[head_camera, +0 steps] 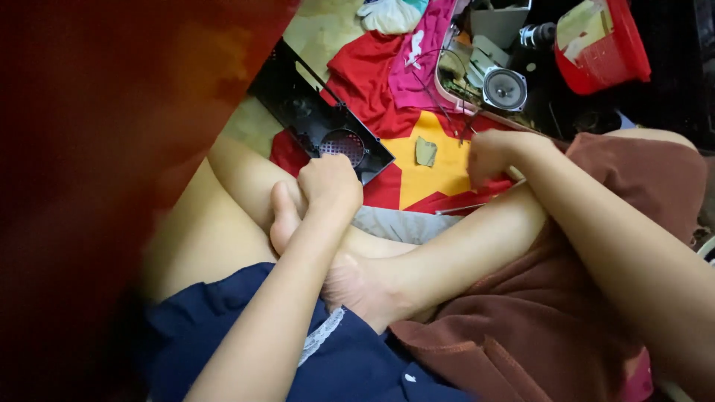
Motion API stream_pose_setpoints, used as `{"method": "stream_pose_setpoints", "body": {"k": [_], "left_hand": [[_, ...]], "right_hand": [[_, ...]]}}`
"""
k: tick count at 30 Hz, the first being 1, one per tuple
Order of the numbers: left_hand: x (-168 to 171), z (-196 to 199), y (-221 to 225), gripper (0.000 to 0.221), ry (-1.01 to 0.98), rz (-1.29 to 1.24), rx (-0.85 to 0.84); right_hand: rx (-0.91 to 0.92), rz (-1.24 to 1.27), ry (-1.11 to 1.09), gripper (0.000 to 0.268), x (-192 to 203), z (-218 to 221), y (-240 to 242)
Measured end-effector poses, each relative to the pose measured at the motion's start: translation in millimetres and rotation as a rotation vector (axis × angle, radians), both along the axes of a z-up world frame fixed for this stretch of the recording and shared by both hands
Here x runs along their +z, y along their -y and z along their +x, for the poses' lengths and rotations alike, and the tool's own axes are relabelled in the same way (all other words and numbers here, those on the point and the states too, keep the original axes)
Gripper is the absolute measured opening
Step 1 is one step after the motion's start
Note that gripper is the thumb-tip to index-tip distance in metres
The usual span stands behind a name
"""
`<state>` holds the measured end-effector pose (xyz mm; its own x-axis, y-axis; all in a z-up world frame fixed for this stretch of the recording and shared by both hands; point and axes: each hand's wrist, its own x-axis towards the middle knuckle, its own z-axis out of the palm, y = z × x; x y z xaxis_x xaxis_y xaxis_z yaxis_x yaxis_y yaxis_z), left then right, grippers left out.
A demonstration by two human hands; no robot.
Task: The person cleans a black plastic mesh panel using a brown cloth and then applies several white adhesive strips to the interior side of the panel.
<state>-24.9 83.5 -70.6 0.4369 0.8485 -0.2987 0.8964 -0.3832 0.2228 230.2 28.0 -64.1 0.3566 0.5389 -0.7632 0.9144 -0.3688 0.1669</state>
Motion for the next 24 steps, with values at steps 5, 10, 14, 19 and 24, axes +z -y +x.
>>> {"method": "stream_pose_setpoints", "body": {"k": [5, 10, 14, 19, 24], "left_hand": [[4, -2, 4, 0.023, 0.018, 0.007, -0.023], [18, -5, 13, 0.02, 0.131, 0.034, -0.078], [27, 2, 18, 0.026, 0.187, 0.063, -0.178], [24, 39, 15, 0.034, 0.241, 0.087, -0.205], [39, 103, 19, 0.038, 0.121, 0.067, -0.331]], "right_hand": [[-0.249, 0.266, -0.169, 0.034, -23, -10, -31], [-0.288, 0.367, -0.05, 0.051, -49, -10, -44], [-0.218, 0.463, -0.14, 0.021, -15, -1, -29], [-0.153, 0.576, -0.062, 0.024, 63, 11, 29], [-0.105, 0.993, -0.098, 0.015, 70, 32, 87]]}}
